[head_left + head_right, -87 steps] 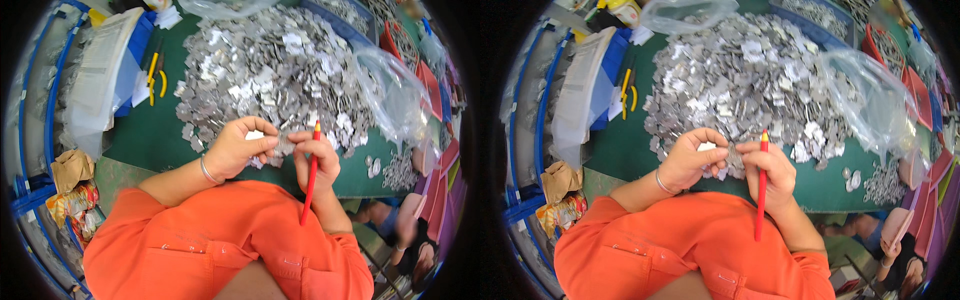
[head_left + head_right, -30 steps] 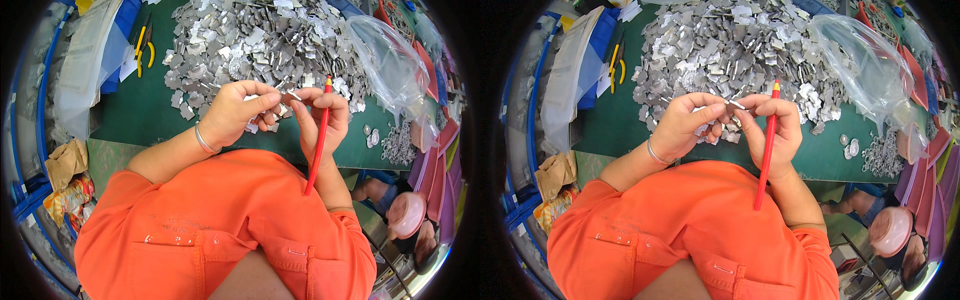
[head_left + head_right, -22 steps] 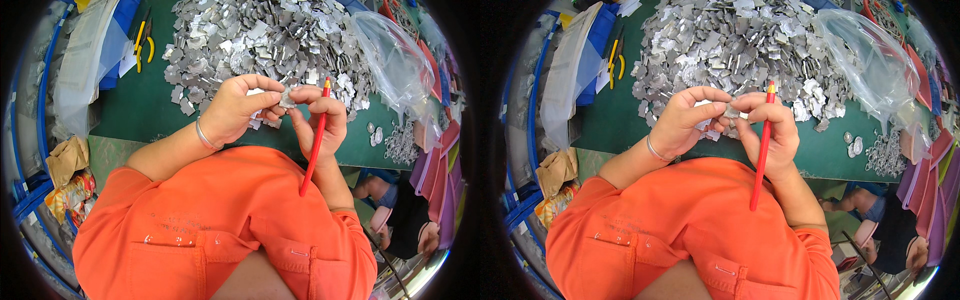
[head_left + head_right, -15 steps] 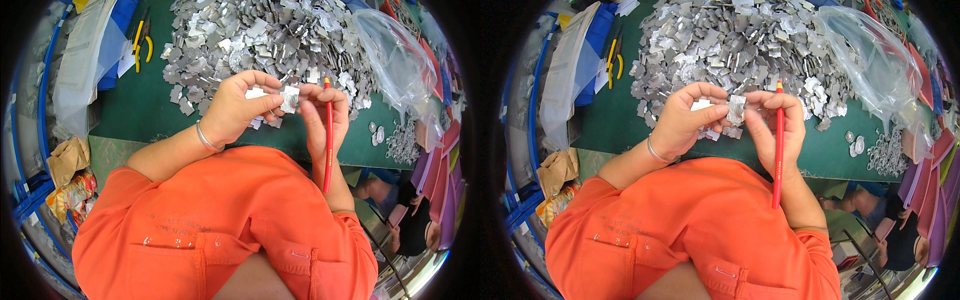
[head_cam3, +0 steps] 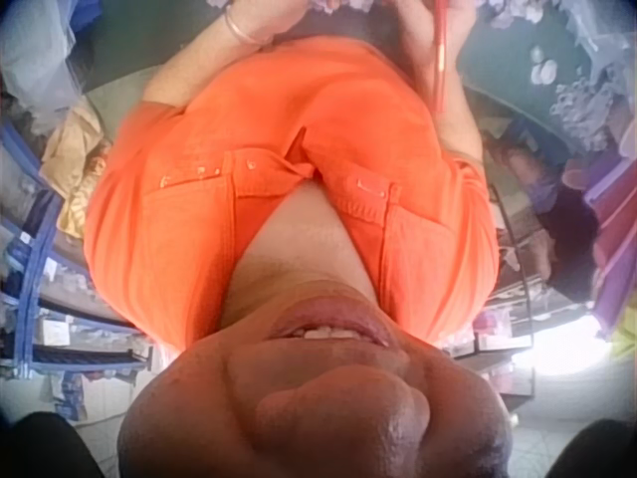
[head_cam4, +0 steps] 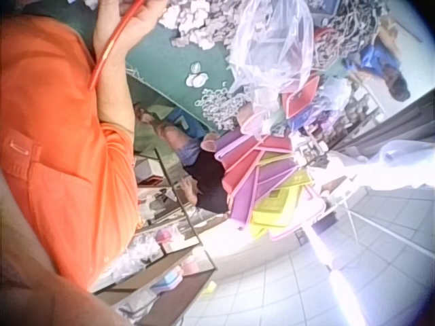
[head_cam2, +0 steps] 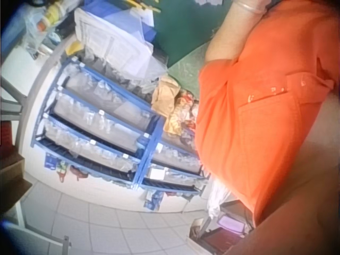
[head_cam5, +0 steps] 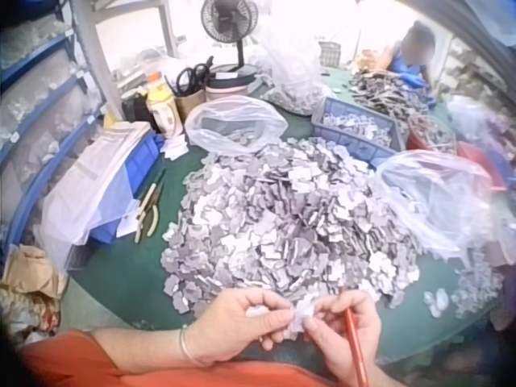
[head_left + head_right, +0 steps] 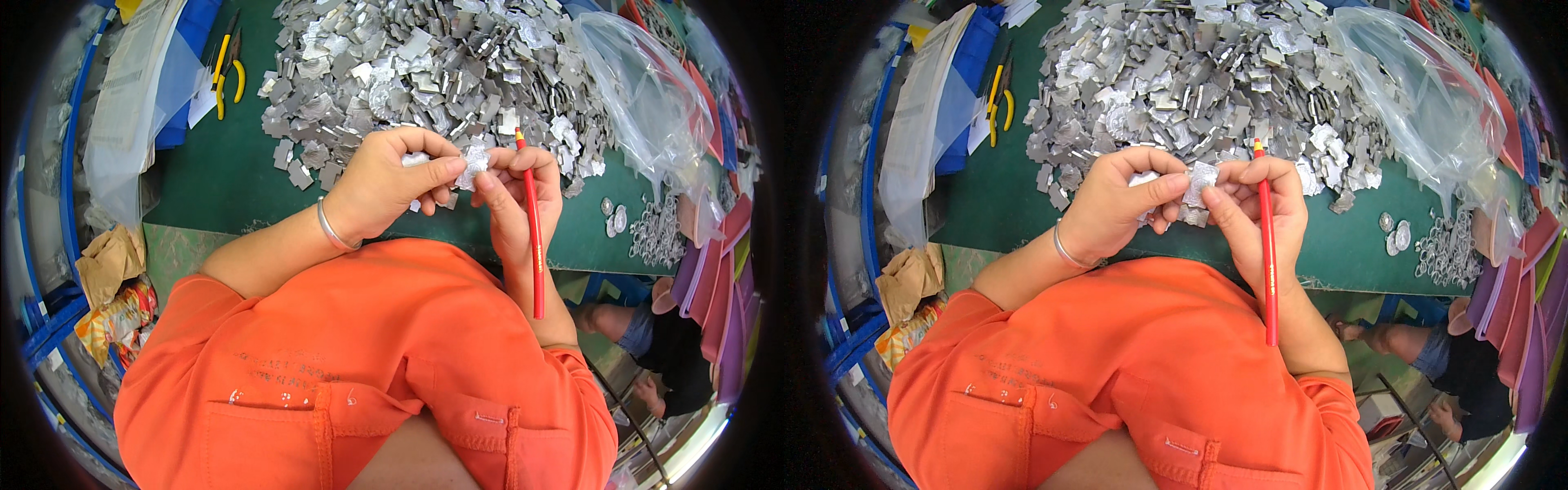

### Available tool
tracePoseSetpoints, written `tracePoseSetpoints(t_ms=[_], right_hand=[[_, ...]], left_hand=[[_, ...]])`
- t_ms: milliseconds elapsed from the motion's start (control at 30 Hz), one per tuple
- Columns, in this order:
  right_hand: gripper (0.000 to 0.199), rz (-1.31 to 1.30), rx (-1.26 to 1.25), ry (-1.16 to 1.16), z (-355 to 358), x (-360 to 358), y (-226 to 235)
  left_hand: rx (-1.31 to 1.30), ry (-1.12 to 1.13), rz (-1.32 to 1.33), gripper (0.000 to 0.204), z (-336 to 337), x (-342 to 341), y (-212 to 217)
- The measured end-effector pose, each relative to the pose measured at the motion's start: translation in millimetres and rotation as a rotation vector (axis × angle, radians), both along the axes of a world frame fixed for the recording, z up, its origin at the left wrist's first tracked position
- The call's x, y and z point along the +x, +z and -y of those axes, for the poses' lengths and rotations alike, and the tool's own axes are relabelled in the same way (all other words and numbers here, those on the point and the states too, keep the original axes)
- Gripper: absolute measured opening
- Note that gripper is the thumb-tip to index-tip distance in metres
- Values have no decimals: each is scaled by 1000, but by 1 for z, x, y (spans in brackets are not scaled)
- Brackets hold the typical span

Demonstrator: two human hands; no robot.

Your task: The person uses a red tool to scrape and mark small metal plates one by one. They select the plates from a large pile on a green table and place them into a plastic bag.

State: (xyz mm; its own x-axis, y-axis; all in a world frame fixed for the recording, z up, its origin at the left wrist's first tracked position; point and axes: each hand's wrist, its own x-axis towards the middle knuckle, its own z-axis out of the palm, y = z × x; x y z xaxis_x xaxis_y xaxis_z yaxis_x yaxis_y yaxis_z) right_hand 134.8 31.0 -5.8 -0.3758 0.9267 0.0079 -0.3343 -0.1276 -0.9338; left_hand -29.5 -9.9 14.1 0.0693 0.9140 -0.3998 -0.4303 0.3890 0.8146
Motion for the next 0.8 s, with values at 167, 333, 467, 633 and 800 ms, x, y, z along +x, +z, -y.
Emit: tracePoseSetpoints(t_ms=[167,333,467,633,800], right_hand=[[33,50,272,-30,2,-1,-6],[31,142,457,-48,1,3,-8],[31,111,438,-21,1,3,-7],[26,31,307,-112,1,-4,-4],[26,-13,139,-56,0,4,-5]], left_hand=[[43,14,38,15,2,0,-7],[-22,33,147,15,1,0,-4],[-26,41,170,14,1,-1,-3],[20,71,144,14,2,-1,-5],[37,108,91,15,0,0,-4]])
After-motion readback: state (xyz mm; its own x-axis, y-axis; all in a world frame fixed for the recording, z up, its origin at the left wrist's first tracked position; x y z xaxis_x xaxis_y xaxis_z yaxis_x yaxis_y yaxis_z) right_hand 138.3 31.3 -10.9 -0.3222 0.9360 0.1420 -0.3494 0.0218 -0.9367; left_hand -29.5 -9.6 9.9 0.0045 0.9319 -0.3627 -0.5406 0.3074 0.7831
